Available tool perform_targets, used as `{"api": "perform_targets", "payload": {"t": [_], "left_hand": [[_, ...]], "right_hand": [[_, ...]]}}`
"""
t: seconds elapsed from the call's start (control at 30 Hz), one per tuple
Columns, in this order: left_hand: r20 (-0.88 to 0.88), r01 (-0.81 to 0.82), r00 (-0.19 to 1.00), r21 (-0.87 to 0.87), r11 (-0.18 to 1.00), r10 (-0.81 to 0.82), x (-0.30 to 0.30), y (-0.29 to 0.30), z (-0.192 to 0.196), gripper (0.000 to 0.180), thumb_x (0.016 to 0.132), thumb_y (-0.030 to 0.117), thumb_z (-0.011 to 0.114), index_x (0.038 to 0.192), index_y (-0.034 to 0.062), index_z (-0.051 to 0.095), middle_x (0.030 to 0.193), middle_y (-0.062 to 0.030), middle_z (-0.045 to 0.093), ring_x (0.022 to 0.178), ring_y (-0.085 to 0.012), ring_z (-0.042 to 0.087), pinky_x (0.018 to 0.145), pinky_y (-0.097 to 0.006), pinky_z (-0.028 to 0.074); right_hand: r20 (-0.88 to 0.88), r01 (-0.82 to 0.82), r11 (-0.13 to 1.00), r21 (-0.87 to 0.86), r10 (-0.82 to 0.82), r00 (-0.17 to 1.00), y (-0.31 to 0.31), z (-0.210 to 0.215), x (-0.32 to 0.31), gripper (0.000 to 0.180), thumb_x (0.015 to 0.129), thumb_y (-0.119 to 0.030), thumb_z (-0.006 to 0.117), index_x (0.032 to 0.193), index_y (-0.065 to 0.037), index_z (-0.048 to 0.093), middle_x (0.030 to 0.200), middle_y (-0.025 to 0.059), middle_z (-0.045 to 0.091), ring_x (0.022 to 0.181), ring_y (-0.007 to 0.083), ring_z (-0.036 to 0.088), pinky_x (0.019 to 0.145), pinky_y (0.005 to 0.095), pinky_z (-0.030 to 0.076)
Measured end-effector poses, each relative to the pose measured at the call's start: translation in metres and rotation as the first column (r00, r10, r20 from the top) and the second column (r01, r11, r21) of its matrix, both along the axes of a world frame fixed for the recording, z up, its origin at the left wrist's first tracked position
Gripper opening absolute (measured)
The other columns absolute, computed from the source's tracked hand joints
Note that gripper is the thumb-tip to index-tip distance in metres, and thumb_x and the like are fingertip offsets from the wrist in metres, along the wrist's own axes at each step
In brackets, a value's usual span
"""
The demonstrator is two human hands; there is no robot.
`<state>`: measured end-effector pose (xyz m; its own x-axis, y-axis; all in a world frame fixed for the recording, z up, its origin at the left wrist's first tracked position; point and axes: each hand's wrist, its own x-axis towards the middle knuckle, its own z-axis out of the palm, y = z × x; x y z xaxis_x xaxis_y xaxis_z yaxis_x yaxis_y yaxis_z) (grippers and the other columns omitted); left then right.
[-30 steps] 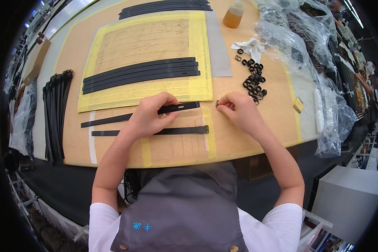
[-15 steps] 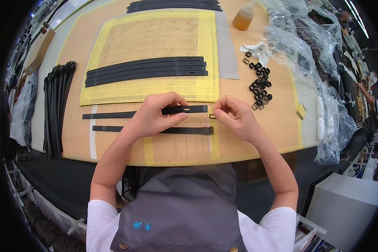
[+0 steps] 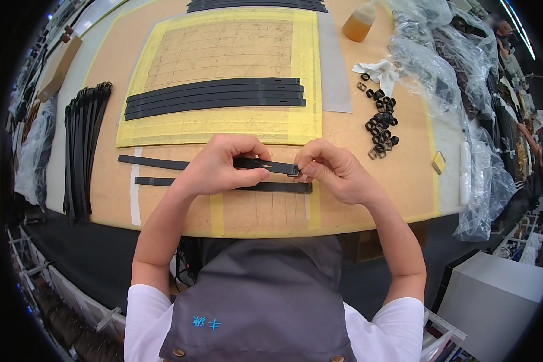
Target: The person assembles black leather belts by hand at a factory workstation. They pick up a belt strap and a metal buckle, insert the strap into the buckle, and then place the finished belt into a pile on the left side of the table. The process is repeated continuously throughout the video.
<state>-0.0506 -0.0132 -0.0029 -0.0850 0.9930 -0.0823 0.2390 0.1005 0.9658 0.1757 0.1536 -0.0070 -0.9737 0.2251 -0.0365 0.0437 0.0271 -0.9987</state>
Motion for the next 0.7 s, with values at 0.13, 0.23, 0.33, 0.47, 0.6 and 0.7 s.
{"api": "perform_targets", "payload": {"t": [0.13, 0.23, 0.33, 0.47, 0.6, 0.7], "left_hand": [[-0.065, -0.006, 0.998, -0.005, 1.0, 0.005, 0.003, 0.001, 0.004, 0.017, 0.084, 0.01, 0.078, 0.094, -0.0003, 0.071, 0.068, 0.0029, 0.058, 0.064, -0.0034, 0.049, 0.057, -0.023, 0.04], [-0.12, -0.008, 0.993, 0.014, 1.0, 0.01, 0.004, 0.001, 0.002, 0.016, 0.083, 0.01, 0.077, 0.092, -0.0009, 0.07, 0.068, 0.0014, 0.059, 0.064, -0.0043, 0.05, 0.057, -0.023, 0.043], [-0.146, -0.003, 0.989, -0.014, 1.0, 0.001, 0.005, 0.001, 0.002, 0.017, 0.082, 0.01, 0.077, 0.092, -0.0016, 0.07, 0.068, -0.0008, 0.061, 0.063, -0.0056, 0.052, 0.058, -0.024, 0.045], [-0.2, 0.047, 0.978, -0.039, 0.998, -0.054, 0.005, 0.001, 0.0, 0.018, 0.082, 0.011, 0.076, 0.093, -0.0021, 0.072, 0.071, -0.0052, 0.066, 0.062, -0.0075, 0.054, 0.058, -0.026, 0.046], [-0.216, 0.05, 0.974, -0.066, 0.997, -0.064, 0.005, 0.0, -0.001, 0.018, 0.082, 0.011, 0.076, 0.094, -0.0017, 0.073, 0.072, -0.0078, 0.069, 0.063, -0.0093, 0.057, 0.059, -0.027, 0.047], [-0.2, 0.058, 0.977, -0.07, 0.996, -0.071, 0.007, 0.002, 0.002, 0.018, 0.082, 0.011, 0.075, 0.094, -0.0023, 0.072, 0.073, -0.0081, 0.069, 0.064, -0.01, 0.058, 0.06, -0.028, 0.048]], "right_hand": [[0.093, -0.021, 0.998, 0.062, 0.015, 0.996, -0.002, 0.005, -0.004, 0.005, 0.107, -0.007, 0.058, 0.109, -0.003, 0.06, 0.097, 0.0015, 0.063, 0.088, 0.0089, 0.061, 0.08, 0.0265, 0.052], [0.144, -0.048, 0.994, 0.094, 0.034, 0.989, -0.004, 0.002, -0.007, 0.006, 0.106, -0.007, 0.058, 0.108, -0.003, 0.06, 0.096, 0.0015, 0.064, 0.086, 0.0093, 0.06, 0.08, 0.0265, 0.051], [0.162, -0.065, 0.987, 0.149, 0.04, 0.986, -0.004, 0.005, -0.009, 0.005, 0.105, -0.008, 0.059, 0.108, -0.003, 0.06, 0.095, 0.0018, 0.064, 0.086, 0.0109, 0.06, 0.08, 0.0279, 0.051], [0.206, -0.136, 0.966, 0.219, 0.091, 0.974, -0.001, 0.011, -0.012, 0.006, 0.104, -0.009, 0.06, 0.108, -0.004, 0.061, 0.094, 0.0028, 0.065, 0.089, 0.0136, 0.06, 0.082, 0.0305, 0.05], [0.229, -0.172, 0.959, 0.227, 0.119, 0.966, 0.0, 0.012, -0.017, 0.007, 0.103, -0.01, 0.06, 0.107, -0.004, 0.061, 0.094, 0.0036, 0.065, 0.09, 0.0138, 0.06, 0.084, 0.0312, 0.05], [0.231, -0.129, 0.973, 0.191, 0.083, 0.969, -0.008, 0.016, -0.025, 0.007, 0.103, -0.01, 0.062, 0.107, -0.004, 0.061, 0.095, 0.0023, 0.065, 0.089, 0.0123, 0.06, 0.082, 0.03, 0.051]]}}
